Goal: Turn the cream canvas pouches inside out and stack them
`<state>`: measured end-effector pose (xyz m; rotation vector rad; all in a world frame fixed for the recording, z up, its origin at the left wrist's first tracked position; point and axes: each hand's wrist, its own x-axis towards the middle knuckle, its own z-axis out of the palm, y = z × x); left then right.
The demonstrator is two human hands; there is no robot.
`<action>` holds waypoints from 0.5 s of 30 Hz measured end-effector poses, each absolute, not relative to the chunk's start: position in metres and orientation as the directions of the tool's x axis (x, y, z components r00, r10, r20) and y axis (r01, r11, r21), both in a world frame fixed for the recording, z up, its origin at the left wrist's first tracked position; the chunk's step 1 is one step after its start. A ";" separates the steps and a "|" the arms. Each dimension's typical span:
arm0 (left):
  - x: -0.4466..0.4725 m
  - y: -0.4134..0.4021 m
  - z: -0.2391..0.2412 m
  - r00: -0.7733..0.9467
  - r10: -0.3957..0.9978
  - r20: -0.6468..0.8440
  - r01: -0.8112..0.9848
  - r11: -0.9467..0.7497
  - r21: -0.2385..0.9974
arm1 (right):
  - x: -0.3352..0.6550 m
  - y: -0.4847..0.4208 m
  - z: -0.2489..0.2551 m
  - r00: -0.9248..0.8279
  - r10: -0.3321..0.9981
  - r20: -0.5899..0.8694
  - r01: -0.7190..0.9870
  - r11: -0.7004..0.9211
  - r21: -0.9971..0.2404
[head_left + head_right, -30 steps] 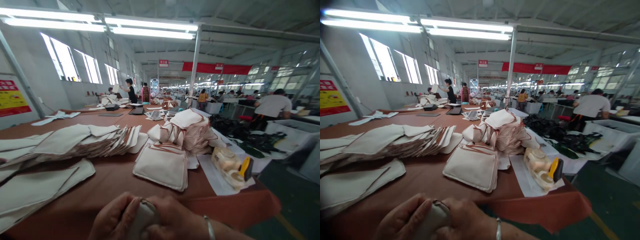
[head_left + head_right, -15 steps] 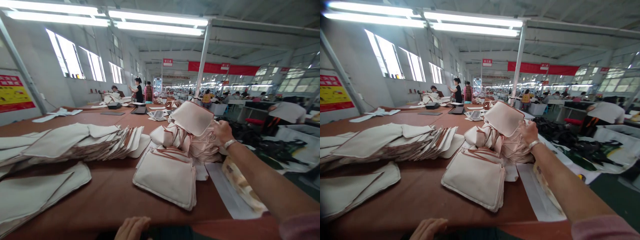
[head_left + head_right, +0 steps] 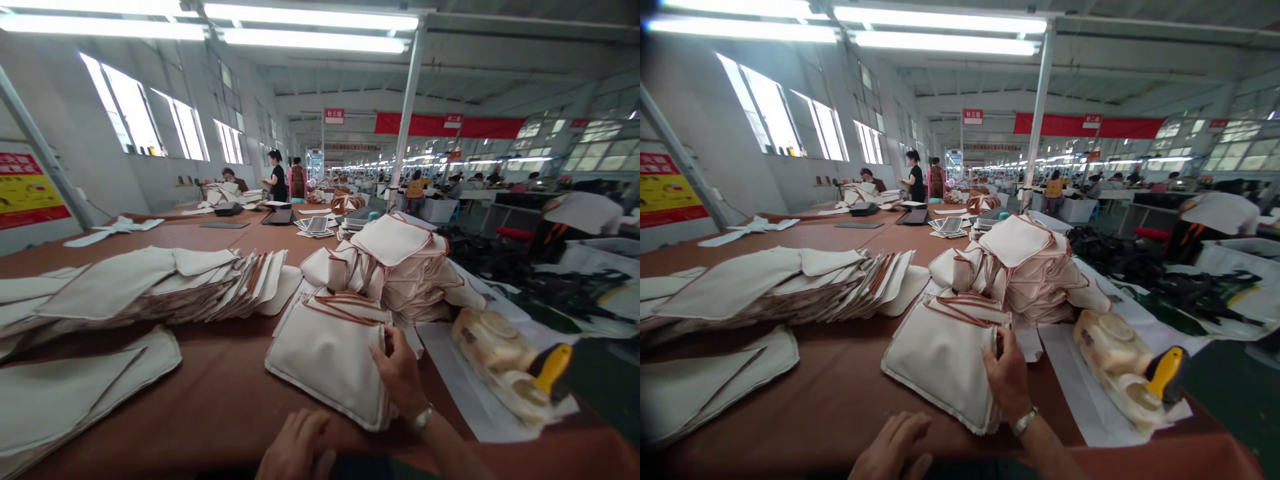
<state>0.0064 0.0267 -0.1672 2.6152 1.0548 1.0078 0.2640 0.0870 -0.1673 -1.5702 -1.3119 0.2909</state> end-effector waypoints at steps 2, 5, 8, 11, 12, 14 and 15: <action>0.019 0.039 -0.144 0.453 0.657 0.602 0.554 -0.737 0.387 | 0.248 0.071 -0.159 0.310 0.838 0.448 0.585 0.203 -0.785; 0.041 0.064 -0.112 0.440 0.695 0.568 0.567 -0.706 0.425 | 0.228 0.049 -0.152 0.221 0.837 0.500 0.574 0.303 -0.761; 0.060 0.086 -0.093 0.535 0.708 0.461 0.536 -0.706 0.463 | 0.218 0.039 -0.151 0.188 0.815 0.548 0.556 0.372 -0.744; 0.069 0.095 -0.090 0.562 0.704 0.434 0.549 -0.710 0.441 | 0.217 0.036 -0.155 0.289 0.810 0.510 0.528 0.309 -0.791; 0.071 0.094 -0.091 0.567 0.705 0.426 0.558 -0.709 0.432 | 0.218 0.036 -0.158 0.315 0.820 0.478 0.509 0.279 -0.814; 0.070 0.091 -0.094 0.583 0.707 0.401 0.568 -0.707 0.422 | 0.220 0.036 -0.164 0.314 0.851 0.420 0.458 0.251 -0.852; 0.069 0.089 -0.095 0.588 0.712 0.385 0.572 -0.702 0.425 | 0.222 0.037 -0.166 0.295 0.870 0.395 0.426 0.251 -0.869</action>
